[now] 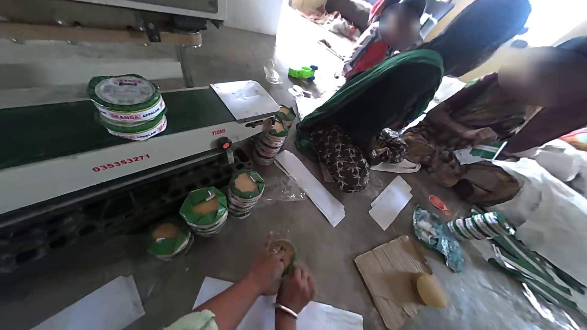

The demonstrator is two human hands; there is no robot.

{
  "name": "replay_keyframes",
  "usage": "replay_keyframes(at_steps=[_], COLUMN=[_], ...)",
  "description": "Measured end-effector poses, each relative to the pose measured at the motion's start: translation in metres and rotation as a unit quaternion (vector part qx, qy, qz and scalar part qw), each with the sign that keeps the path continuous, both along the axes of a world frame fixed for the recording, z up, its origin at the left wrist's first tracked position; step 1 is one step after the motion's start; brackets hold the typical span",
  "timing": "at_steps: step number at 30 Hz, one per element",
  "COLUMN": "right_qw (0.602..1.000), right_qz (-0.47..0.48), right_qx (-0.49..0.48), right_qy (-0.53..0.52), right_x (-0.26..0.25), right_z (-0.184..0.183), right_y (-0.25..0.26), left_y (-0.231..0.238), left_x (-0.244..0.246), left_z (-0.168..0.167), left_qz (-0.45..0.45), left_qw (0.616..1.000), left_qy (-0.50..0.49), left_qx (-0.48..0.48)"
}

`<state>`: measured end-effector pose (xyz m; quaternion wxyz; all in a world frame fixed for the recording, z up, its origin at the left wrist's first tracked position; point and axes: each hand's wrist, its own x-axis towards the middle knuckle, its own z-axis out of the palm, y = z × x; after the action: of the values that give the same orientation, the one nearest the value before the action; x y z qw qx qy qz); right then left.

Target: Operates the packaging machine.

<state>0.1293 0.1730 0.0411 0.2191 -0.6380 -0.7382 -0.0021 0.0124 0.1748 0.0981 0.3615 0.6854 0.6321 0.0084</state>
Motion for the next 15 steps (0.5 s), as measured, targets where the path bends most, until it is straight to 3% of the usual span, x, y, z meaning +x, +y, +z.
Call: replay_keyframes(at_steps=[4, 8, 10, 12, 15], right_qw=[0.989, 0.921, 0.911, 0.953, 0.999], right_qz=[0.033, -0.004, -0.016, -0.038, -0.003], right_qx=[-0.136, -0.324, -0.353, -0.269, -0.020], right_qy=[0.040, 0.214, 0.213, 0.134, 0.035], right_x=[0.013, 0.016, 0.012, 0.008, 0.005], right_z=[0.019, 0.010, 0.008, 0.016, 0.002], right_y=[0.018, 0.083, 0.092, 0.067, 0.016], left_y=[-0.002, 0.004, 0.007, 0.007, 0.003], left_x=[0.004, 0.005, 0.002, -0.001, 0.002], left_z=[-0.019, -0.025, -0.019, -0.011, 0.000], left_qz=[0.040, 0.053, 0.037, 0.022, 0.053], left_qw=[0.996, 0.992, 0.992, 0.993, 0.995], left_qy=[-0.030, -0.054, -0.045, -0.015, 0.002], left_qx=[0.076, 0.100, 0.113, 0.114, 0.086])
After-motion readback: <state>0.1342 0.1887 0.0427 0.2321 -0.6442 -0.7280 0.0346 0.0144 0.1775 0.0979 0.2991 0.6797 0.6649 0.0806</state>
